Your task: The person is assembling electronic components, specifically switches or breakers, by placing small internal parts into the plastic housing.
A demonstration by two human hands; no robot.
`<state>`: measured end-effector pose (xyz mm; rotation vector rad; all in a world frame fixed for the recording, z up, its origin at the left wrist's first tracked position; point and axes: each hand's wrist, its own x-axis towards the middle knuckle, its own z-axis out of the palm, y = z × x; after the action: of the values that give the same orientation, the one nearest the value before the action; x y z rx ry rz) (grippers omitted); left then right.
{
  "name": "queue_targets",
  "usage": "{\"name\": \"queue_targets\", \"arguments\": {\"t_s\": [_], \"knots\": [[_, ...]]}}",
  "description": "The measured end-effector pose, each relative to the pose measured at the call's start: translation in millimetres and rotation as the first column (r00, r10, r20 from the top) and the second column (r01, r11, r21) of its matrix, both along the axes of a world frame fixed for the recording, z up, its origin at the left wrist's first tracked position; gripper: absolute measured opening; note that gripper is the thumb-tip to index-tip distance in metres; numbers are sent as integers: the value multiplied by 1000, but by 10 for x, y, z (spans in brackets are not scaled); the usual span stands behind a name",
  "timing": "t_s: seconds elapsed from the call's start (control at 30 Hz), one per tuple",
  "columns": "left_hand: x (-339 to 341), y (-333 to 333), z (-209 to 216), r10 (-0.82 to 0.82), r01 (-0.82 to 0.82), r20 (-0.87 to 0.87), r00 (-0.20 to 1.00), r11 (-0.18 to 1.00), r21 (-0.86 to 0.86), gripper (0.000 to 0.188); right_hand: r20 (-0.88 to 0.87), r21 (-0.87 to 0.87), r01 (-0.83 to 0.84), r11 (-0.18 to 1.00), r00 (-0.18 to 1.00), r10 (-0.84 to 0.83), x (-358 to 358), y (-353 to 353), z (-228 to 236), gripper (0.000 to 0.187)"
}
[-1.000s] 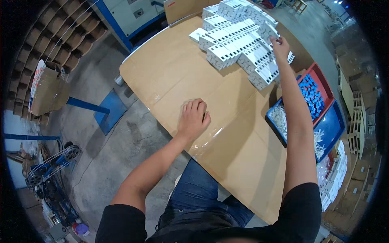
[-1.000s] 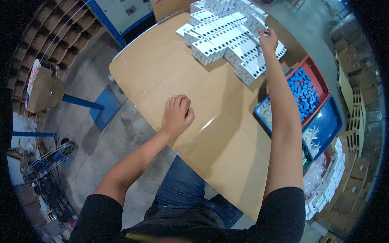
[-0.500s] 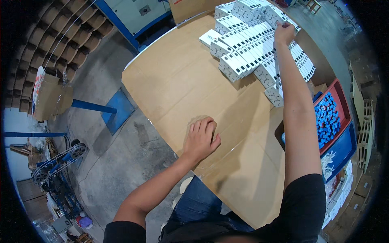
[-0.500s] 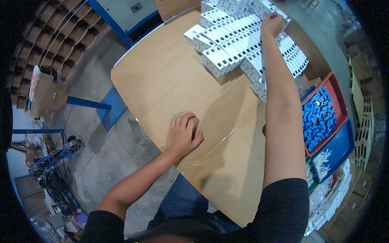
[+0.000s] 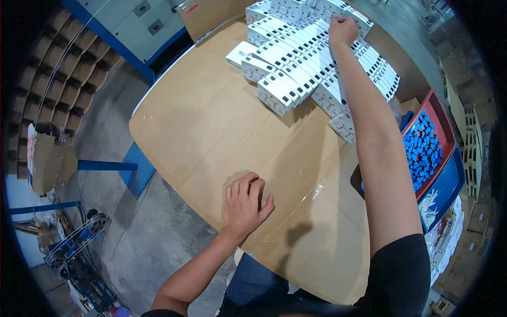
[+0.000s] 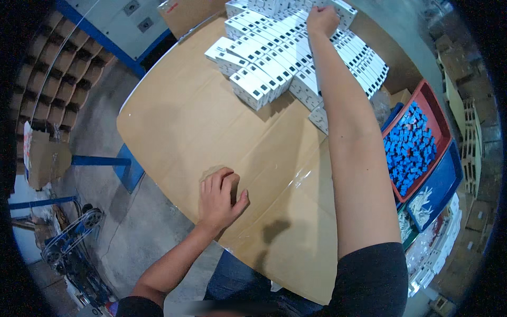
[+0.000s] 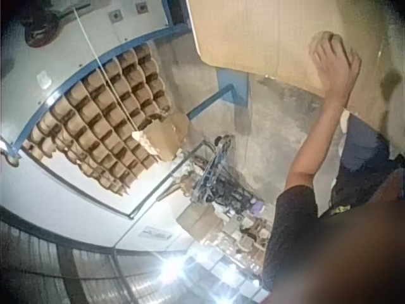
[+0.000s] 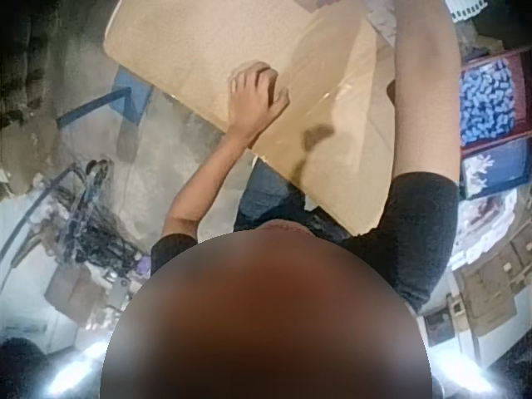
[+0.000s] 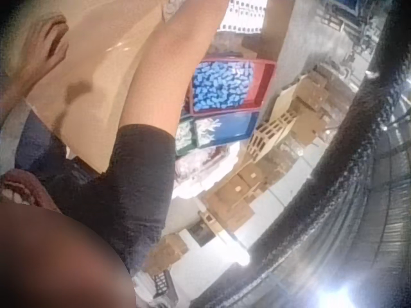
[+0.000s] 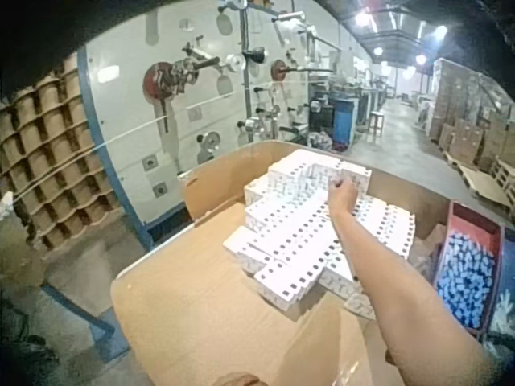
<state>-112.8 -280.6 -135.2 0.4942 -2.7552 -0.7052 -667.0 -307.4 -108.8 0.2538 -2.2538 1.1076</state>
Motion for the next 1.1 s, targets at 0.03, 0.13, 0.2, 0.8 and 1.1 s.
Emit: {"name": "queue_targets", "arguments": {"t_s": [0.03, 0.13, 0.2, 0.8, 1.1], "knots": [[-11, -3, -3, -11, 11, -2, 1000, 1000, 4, 43, 2, -13, 15, 1000, 1000, -15, 16, -15, -15, 30], [-13, 15, 6, -11, 11, 13, 1000, 1000, 13, 44, 37, -22, -6, 1000, 999, 7, -152, 26, -21, 31], [-24, 30, -11, 1, -1, -5, 1000, 1000, 5, 45, -11, 13, -2, 1000, 1000, 3, -188, 90, -22, 32], [75, 92, 54, 1, 1, -181, 983, 1000, 11, 36, 784, -175, -857, 485, 176, 595, 3473, 2941, 1311, 29], [57, 23, -149, -81, 58, -250, 965, 993, -101, 38, 812, -471, -412, 780, 141, 566, 5309, 4790, 638, 27]]}}
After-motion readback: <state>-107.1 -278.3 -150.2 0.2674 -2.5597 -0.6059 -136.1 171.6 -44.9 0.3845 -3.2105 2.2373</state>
